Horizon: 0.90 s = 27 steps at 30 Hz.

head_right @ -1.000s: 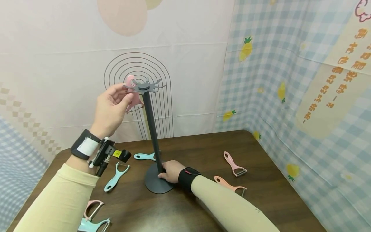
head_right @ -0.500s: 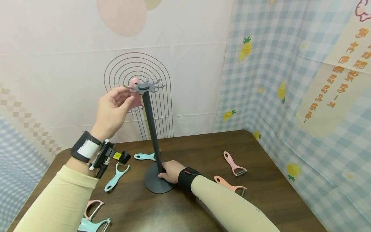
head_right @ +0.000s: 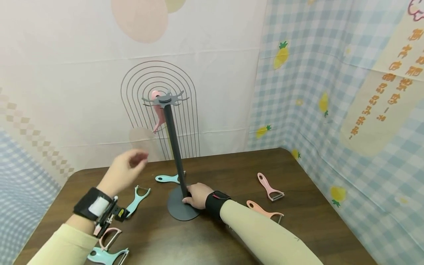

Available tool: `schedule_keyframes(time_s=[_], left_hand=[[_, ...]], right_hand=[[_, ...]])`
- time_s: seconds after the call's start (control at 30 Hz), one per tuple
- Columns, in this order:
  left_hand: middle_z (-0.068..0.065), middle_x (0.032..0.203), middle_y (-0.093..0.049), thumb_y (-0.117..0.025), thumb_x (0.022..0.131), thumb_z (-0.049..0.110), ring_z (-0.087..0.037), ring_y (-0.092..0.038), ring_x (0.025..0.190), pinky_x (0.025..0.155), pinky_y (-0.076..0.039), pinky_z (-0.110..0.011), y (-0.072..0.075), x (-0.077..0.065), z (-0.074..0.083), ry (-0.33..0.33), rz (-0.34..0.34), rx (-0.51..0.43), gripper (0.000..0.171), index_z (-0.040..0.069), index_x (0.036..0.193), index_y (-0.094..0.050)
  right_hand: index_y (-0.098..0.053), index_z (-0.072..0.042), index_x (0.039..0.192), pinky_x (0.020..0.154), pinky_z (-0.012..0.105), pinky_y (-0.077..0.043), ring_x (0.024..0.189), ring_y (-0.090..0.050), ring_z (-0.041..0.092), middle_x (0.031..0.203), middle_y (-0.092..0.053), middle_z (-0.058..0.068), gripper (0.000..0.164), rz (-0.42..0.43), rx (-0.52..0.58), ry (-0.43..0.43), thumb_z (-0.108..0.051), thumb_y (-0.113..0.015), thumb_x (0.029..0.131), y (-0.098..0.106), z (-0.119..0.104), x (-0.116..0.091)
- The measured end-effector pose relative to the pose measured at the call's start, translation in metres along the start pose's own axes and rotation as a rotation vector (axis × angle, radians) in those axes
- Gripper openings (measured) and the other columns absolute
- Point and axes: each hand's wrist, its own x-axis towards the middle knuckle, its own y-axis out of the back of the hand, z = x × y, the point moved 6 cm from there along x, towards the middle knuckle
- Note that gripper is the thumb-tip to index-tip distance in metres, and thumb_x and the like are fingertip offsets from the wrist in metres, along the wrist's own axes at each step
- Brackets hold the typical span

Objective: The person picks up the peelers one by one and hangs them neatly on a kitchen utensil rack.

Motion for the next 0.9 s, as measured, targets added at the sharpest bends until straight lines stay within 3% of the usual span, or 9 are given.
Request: schedule_keyframes(time_s=[0.17, 0.37, 0.6, 0.9], left_hand=[[-0.012, 0.103, -0.066, -0.067, 0.085, 0.021, -0.023, -0.062, 0.086, 0.071, -0.055, -0.045, -0.034, -0.035, -0.038, 0.066, -0.148, 0.278, 0.029, 0.006, 0.109, -0.066], [-0.018, 0.102, -0.065, -0.074, 0.072, 0.02, -0.03, -0.062, 0.078, 0.059, -0.053, -0.047, -0.053, -0.063, -0.063, 0.118, -0.296, 0.497, 0.045, 0.002, 0.112, -0.065], [-0.016, 0.095, -0.061, -0.075, 0.064, 0.016, -0.029, -0.058, 0.068, 0.053, -0.049, -0.046, -0.063, -0.081, -0.079, 0.186, -0.402, 0.542, 0.046, 0.003, 0.108, -0.064], [-0.014, 0.086, -0.059, -0.075, 0.061, 0.011, -0.029, -0.056, 0.065, 0.051, -0.048, -0.046, -0.07, -0.086, -0.082, 0.208, -0.43, 0.527, 0.039, 0.003, 0.098, -0.064]], right_hand=[[-0.066, -0.007, 0.114, 0.08, 0.033, -0.054, 0.081, -0.06, 0.007, 0.098, -0.072, 0.004, 0.036, -0.004, -0.005, 0.005, -0.035, -0.062, 0.091, 0.002, 0.0, 0.0], [-0.067, -0.008, 0.114, 0.08, 0.032, -0.054, 0.08, -0.059, 0.006, 0.098, -0.072, 0.003, 0.036, 0.002, -0.007, 0.005, -0.036, -0.063, 0.091, -0.002, 0.003, 0.002], [-0.067, -0.009, 0.113, 0.08, 0.032, -0.054, 0.079, -0.059, 0.006, 0.097, -0.072, 0.002, 0.034, -0.001, 0.005, 0.009, -0.035, -0.063, 0.091, -0.001, 0.003, 0.002], [-0.067, -0.009, 0.111, 0.08, 0.033, -0.054, 0.077, -0.058, 0.006, 0.095, -0.072, 0.002, 0.033, -0.001, 0.007, 0.014, -0.034, -0.063, 0.091, -0.002, 0.003, 0.001]])
